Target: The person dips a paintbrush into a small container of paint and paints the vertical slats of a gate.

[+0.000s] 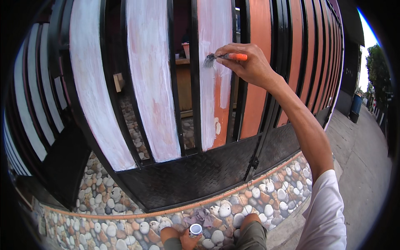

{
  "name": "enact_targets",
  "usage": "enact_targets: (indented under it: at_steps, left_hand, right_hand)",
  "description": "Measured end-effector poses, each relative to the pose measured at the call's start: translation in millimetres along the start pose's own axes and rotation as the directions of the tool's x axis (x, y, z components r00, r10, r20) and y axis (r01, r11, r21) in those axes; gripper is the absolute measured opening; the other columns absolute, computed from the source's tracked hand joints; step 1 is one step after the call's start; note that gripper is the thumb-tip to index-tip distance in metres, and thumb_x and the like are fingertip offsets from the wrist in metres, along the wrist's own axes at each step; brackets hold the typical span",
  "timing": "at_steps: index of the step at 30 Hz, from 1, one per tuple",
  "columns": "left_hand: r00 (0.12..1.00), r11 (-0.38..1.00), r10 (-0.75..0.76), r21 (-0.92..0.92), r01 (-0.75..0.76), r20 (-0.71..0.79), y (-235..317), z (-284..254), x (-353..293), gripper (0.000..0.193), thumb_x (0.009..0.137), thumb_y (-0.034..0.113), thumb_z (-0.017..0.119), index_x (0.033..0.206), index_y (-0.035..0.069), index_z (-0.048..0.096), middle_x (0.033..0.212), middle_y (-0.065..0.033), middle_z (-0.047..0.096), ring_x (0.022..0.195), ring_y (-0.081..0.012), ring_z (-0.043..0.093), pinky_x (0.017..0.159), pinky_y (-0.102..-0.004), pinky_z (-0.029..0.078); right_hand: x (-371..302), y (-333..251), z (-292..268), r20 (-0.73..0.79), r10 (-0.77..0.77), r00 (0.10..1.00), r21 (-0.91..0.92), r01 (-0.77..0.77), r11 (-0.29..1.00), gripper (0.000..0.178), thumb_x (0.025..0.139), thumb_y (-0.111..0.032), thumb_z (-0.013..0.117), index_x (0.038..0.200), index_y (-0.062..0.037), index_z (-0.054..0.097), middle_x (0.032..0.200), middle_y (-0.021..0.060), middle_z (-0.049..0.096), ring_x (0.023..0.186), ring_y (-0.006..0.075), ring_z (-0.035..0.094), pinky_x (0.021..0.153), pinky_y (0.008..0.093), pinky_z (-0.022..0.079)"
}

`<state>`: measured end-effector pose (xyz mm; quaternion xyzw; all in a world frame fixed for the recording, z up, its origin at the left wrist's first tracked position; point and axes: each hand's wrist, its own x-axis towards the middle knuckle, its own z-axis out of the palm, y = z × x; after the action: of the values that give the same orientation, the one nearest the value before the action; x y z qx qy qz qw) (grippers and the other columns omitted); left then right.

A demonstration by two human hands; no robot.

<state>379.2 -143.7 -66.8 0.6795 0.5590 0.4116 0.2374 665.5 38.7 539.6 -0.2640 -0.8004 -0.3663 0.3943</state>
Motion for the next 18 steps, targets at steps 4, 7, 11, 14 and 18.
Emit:
enact_targets:
  at_steps: [4,7,11,14,18]
  left_hand:
    - [0.999,0.999,-0.049,-0.002,0.049,0.016,-6,1,1,0.059,0.064,0.033,0.094,0.107,0.002,0.068,0.094,-0.0165,0.071,0.081,-0.0306,0.069,0.073,-0.0417,0.056]
    - [0.962,0.969,-0.247,0.025,0.246,0.112,-19,10,2,0.056,0.070,0.031,0.088,0.116,0.006,0.068,0.097,-0.0170,0.074,0.089,-0.0312,0.072,0.079,-0.0430,0.057]
    - [0.920,0.934,-0.356,0.035,0.356,0.161,-37,22,-1,0.055,0.075,0.030,0.084,0.122,0.008,0.067,0.100,-0.0174,0.075,0.094,-0.0319,0.073,0.083,-0.0440,0.057]
    - [0.961,0.964,-0.263,-0.008,0.265,0.089,-49,29,-4,0.055,0.074,0.031,0.085,0.122,0.008,0.067,0.100,-0.0174,0.075,0.094,-0.0327,0.073,0.082,-0.0444,0.058]
    - [0.985,0.984,-0.173,-0.042,0.174,0.027,-59,37,-7,0.056,0.073,0.032,0.086,0.121,0.009,0.068,0.100,-0.0175,0.075,0.094,-0.0338,0.073,0.081,-0.0449,0.058]
  right_hand:
    - [59,36,-7,-0.361,-0.128,0.924,-0.101,0.098,0.990,0.014,0.092,-0.022,0.072,0.103,-0.0149,0.076,0.096,0.0047,0.076,0.075,0.0256,0.071,0.070,0.0359,0.057]
    - [66,42,-4,-0.401,-0.238,0.885,-0.230,0.154,0.961,0.015,0.092,-0.022,0.072,0.104,-0.0148,0.076,0.100,0.0032,0.076,0.078,0.0258,0.072,0.071,0.0349,0.058]
    - [37,22,6,-0.227,-0.139,0.964,-0.243,0.082,0.967,0.013,0.092,-0.018,0.071,0.104,-0.0147,0.075,0.103,0.0014,0.075,0.080,0.0256,0.072,0.070,0.0347,0.057]
    - [4,-5,4,-0.012,-0.047,0.999,-0.206,0.043,0.978,0.011,0.092,-0.016,0.071,0.102,-0.0130,0.075,0.099,0.0021,0.075,0.080,0.0254,0.072,0.069,0.0350,0.057]
    - [-6,-18,-13,0.186,-0.012,0.982,-0.149,0.040,0.988,0.011,0.090,-0.014,0.072,0.100,-0.0118,0.075,0.097,0.0027,0.075,0.079,0.0250,0.072,0.069,0.0340,0.056]
